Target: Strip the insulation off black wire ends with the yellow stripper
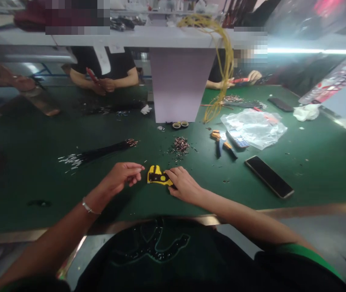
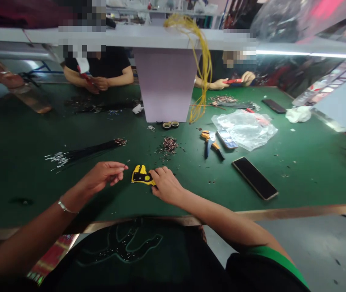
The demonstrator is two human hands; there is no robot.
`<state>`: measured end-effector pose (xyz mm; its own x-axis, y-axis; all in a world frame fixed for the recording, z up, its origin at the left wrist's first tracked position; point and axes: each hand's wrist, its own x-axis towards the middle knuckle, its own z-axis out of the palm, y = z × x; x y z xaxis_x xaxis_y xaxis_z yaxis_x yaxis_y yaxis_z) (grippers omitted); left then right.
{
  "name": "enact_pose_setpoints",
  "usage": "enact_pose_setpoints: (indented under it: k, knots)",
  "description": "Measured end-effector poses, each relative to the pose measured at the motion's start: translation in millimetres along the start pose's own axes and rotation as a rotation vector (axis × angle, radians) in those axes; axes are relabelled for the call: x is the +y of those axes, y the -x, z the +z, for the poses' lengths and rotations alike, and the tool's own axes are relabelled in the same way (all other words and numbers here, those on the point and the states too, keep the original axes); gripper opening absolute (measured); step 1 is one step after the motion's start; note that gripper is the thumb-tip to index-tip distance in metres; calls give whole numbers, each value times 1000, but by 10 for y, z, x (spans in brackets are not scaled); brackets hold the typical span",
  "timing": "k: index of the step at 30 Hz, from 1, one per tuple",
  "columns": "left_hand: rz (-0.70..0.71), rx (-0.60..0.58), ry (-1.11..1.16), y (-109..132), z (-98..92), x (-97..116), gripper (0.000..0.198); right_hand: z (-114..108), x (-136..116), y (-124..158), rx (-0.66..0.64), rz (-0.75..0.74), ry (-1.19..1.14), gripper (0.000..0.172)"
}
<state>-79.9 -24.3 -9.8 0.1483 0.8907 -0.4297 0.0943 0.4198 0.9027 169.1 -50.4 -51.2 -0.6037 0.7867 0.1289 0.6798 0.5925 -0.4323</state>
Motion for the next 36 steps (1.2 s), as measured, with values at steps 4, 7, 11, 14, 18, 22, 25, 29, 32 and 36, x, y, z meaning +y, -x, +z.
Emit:
enact_pose_setpoints:
  k: [4,7,11,14,18,22,25,29,32,36]
  knots:
    - [3,1,98,35,35,-30,15,47,144,2,138,114,-282,58]
    - [7,-1,179,38,64,-15,13,-12,246,16,202,278,-713,52]
    - [12,22,225,17,119,72,9,-207,268,14,217,442,-1156,48]
    - [40,24,224,-39,175,145,8,-267,231,-26,225,454,-1337,46]
    - [94,36,217,-132,280,227,10,-182,229,-92,250,423,-1420,43]
    - [91,48,187,-184,402,272,9,-131,249,-69,269,462,-1383,47]
    - [77,46,170,-209,464,272,9,-157,210,-15,282,468,-1284,43]
    - [84,52,154,-226,486,266,10,-165,86,25,256,438,-1180,43]
    - [85,80,154,-217,472,280,10,-128,12,30,160,439,-1291,56]
    - [93,101,152,-191,450,309,9,-92,2,37,75,491,-1353,64]
